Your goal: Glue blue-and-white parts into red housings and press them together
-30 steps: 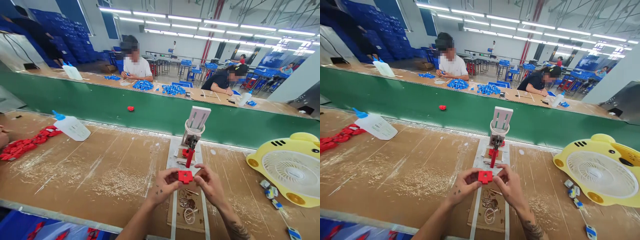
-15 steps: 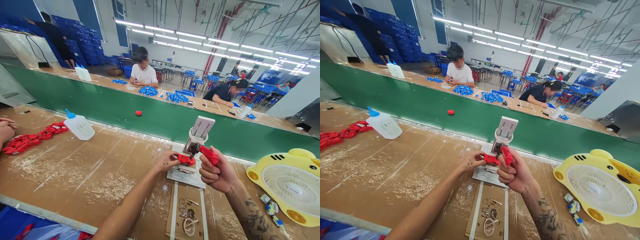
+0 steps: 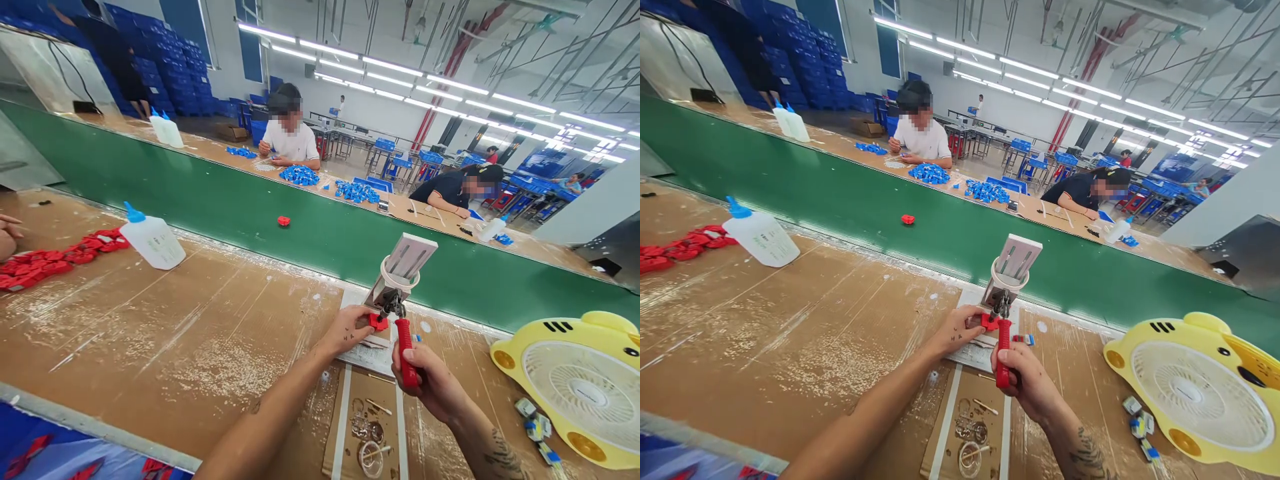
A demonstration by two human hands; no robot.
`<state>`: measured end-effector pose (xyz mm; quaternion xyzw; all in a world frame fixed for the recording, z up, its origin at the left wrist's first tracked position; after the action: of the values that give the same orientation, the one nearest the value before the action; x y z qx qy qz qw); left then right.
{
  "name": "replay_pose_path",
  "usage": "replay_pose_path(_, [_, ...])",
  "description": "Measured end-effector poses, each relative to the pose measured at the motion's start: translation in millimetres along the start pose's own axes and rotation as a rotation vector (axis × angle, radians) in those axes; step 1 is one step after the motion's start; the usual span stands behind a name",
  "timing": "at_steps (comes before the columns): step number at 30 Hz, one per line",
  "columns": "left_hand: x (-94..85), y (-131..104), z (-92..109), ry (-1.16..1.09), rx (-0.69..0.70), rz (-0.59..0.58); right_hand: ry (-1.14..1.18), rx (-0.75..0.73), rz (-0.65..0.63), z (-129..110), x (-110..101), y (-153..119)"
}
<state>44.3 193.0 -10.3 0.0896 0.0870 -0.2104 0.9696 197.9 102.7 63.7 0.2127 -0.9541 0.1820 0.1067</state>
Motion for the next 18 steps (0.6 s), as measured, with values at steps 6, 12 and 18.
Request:
replay_pose_path(6, [2.1, -1.1, 1.6, 0.015, 0.000, 0.000, -0.097, 0.014, 0.040, -2.0, -1.4, 3.0])
replay_pose_path(12, [3.1, -2.5, -2.4, 0.028, 0.006, 0.001, -0.496, -0.023, 0.239, 6.3, -0.2, 10.4])
replay_pose_path(18, [2.8, -2.9, -9.0, 0.037, -0.004, -0.019, -0.964, -0.156, 0.341, 22.2, -11.4, 28.4])
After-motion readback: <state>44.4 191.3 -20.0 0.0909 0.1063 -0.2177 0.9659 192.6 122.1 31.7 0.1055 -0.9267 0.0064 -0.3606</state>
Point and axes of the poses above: each hand's wrist, its own y-axis towards the middle knuckle, its own x-axis out of the palm, z = x × y, the point moved 3 cm from there along y, towards the middle knuckle, and after that the axes turned 6 degrees about -z, right-handed, at the moved point
